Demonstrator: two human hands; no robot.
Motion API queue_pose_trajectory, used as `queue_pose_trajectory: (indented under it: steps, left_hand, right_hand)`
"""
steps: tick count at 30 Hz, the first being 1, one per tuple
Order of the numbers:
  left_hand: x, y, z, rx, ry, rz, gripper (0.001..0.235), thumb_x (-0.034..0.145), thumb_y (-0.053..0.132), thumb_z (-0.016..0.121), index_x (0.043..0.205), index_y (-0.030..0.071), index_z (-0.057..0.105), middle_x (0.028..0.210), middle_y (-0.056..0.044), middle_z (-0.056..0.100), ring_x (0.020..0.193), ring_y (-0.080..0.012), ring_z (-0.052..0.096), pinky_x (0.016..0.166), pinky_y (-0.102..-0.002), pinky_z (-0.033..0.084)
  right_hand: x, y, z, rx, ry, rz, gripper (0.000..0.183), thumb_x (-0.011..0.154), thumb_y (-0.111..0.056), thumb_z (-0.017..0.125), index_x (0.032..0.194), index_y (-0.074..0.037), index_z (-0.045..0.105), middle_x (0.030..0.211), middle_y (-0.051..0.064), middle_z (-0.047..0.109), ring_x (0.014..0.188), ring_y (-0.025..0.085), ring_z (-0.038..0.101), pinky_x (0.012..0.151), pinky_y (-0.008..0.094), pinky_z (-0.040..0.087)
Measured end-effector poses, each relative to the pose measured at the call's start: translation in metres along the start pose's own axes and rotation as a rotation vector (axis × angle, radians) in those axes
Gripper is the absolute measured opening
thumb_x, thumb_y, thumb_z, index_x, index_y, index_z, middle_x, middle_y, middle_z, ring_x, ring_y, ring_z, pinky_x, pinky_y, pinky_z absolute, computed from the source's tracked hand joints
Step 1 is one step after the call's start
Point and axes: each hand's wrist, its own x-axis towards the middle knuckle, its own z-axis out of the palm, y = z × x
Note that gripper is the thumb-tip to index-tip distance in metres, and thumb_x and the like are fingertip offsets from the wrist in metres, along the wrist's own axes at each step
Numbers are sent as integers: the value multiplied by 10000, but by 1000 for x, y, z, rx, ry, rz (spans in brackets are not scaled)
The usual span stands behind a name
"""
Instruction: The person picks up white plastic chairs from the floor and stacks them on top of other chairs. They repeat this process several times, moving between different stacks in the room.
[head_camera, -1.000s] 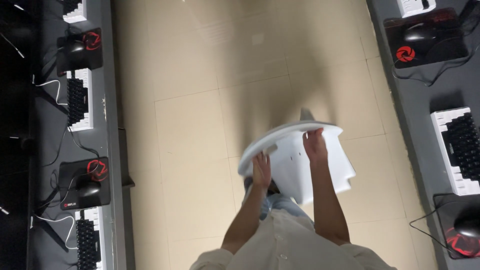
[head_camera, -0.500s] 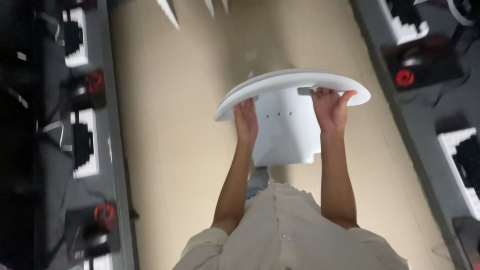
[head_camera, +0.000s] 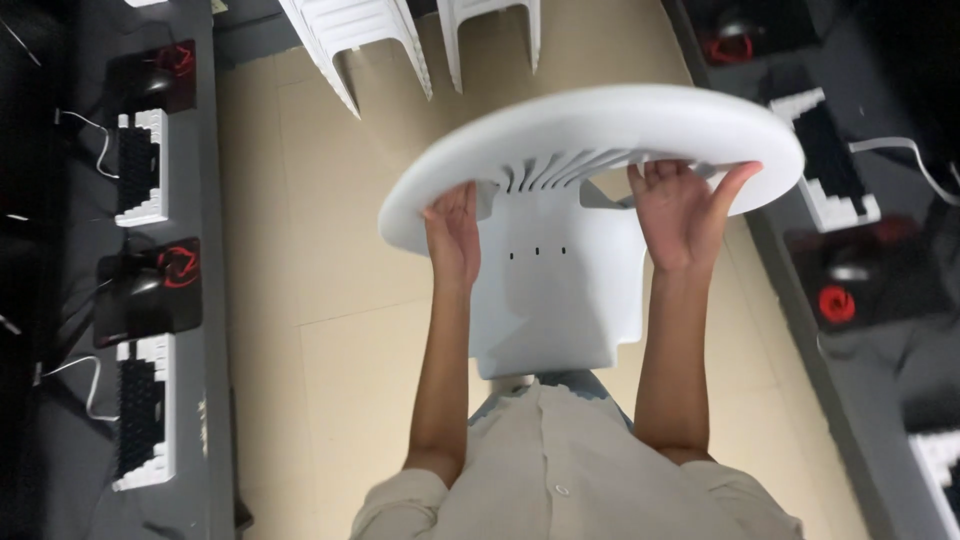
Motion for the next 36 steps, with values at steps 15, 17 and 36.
queue_pose_trajectory:
  steps: [15,17,36]
  left_hand:
    - [277,-71,-27,82,91,156,772,1083,556,443,1474,-109,456,1468,-237,558,1461,-318,475,1294,-493,274]
    - [319,-68,-16,72,97,152,770,1063,565,434,1491,-76,437,1494,-227,535,1476,-315,451,1306,-490,263]
    - [690,-95,-65,99,-106,82,803,1109,582,290,1553,-85,354,1603,-246,431,1552,-323,364,1344,-468,227]
  right_hand:
    - [324,19,7,-4,-103,67,1197,748,-759,746,1564,-7,298,1410,96,427,1396,249,405,1355,453,213]
    - [366,19,27,-14,-123,62,1223,757,-766,737,1585,1,265,1453,113,404,1422,263,393,1360,452,223]
    - [721,69,75,-117,-219,-117,1270,772,-750,746,1624,7,185,1516,188,313,1427,293,357,1289,449,298]
